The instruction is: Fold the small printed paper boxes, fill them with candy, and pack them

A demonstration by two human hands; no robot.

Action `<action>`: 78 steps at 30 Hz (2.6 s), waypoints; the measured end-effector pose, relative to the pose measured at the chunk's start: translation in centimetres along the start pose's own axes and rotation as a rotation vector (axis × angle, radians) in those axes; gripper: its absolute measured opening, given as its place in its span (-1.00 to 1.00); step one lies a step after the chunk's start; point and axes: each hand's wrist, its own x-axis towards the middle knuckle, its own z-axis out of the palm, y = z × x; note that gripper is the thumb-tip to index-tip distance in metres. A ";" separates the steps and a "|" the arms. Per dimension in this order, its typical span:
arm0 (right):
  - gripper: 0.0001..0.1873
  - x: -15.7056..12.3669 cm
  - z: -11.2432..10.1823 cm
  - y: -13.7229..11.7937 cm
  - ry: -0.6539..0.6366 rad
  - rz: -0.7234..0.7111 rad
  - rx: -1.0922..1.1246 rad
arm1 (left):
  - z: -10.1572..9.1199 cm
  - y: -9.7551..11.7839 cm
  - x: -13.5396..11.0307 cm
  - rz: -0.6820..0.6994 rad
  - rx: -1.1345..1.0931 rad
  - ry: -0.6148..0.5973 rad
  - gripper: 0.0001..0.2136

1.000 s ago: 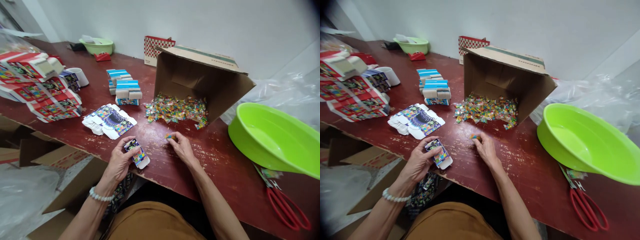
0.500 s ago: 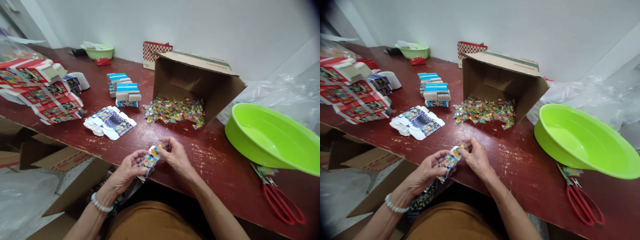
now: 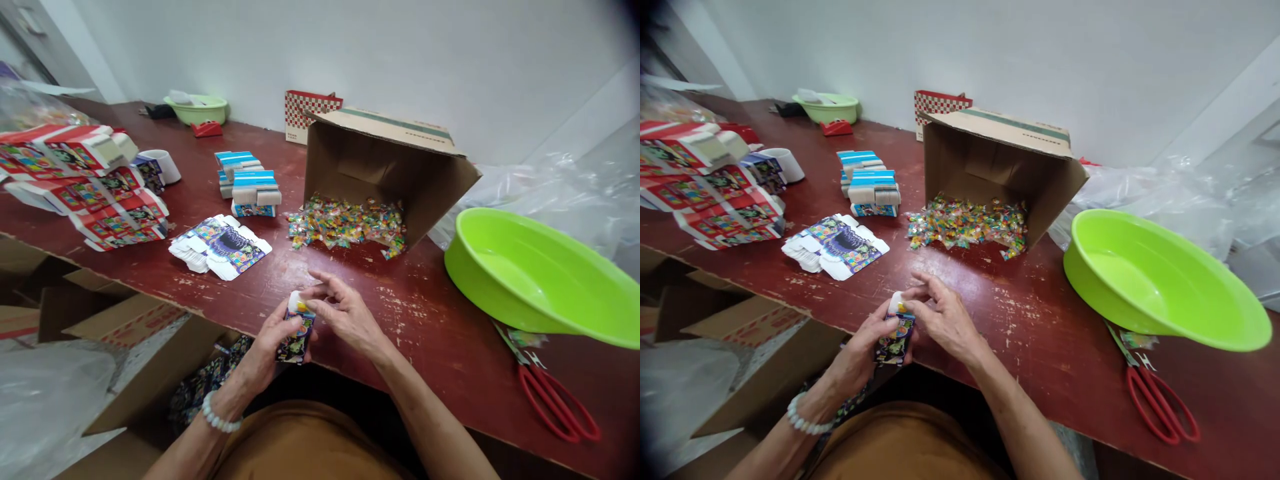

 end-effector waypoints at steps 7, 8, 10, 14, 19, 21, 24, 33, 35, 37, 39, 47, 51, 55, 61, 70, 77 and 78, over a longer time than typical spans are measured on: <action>-0.53 -0.4 0.6 1.4 0.057 0.215 0.272 | 0.0 0.1 0.2 0.004 -0.066 0.119 -0.60; -0.53 -0.4 0.6 1.4 -0.003 0.276 0.324 | 0.0 0.0 0.2 0.038 -0.034 0.103 -0.63; -0.54 -0.5 0.7 1.3 -0.079 0.378 0.428 | 0.0 -0.1 0.3 0.085 0.011 0.088 -0.68; -0.50 -0.3 0.6 0.9 -0.074 0.473 0.584 | 0.0 -0.1 0.1 0.059 -0.025 0.103 -0.64; -0.63 -0.2 0.8 0.9 -0.011 0.418 0.473 | -0.2 -0.2 0.2 0.124 0.074 0.014 -0.63; -0.65 -0.3 0.9 0.9 -0.032 0.417 0.493 | -0.1 -0.1 0.2 0.124 0.089 0.014 -0.65; -0.57 -0.5 0.8 0.9 -0.089 0.415 0.600 | 0.1 0.0 0.2 0.081 0.013 0.055 -0.70; -0.87 -0.7 1.8 1.8 0.120 -0.057 0.049 | 0.1 0.2 0.3 -0.013 -0.077 0.067 -0.67; -0.90 -0.8 1.7 1.7 0.109 -0.266 -0.185 | -0.2 0.6 0.3 -0.143 -0.153 0.042 -0.61; -0.86 -1.0 1.5 1.5 0.038 -0.350 -0.303 | -0.4 1.1 0.2 -0.220 -0.222 -0.005 -0.55; -0.82 -1.2 1.4 1.3 0.004 -0.317 -0.315 | -0.6 1.3 0.2 -0.210 -0.245 -0.040 -0.56; -0.75 -0.4 3.0 0.4 0.019 0.245 0.262 | -0.5 1.0 0.1 -0.053 -0.097 0.075 -0.48; -0.78 0.1 3.6 0.2 -0.003 0.238 0.340 | -0.8 0.8 0.1 -0.068 -0.091 0.061 -0.35; -0.85 -0.2 3.5 1.0 -0.011 0.115 0.187 | -1.5 0.4 0.4 -0.081 -0.084 0.098 -0.41; -0.87 -1.3 4.1 2.5 -0.056 -0.126 -0.052 | -1.9 0.7 0.1 -0.065 -0.143 0.172 -0.62; -0.84 6.4 5.7 4.3 -0.061 0.037 -0.455 | -9.4 0.4 -5.1 0.044 0.379 0.482 -0.48; -0.50 16.5 8.8 5.6 0.133 0.141 -0.815 | -13.9 1.5 -5.5 0.198 0.868 0.704 -0.43; -0.49 16.9 9.3 5.7 0.145 0.172 -0.850 | -13.7 1.7 -4.8 0.222 0.879 0.710 -0.45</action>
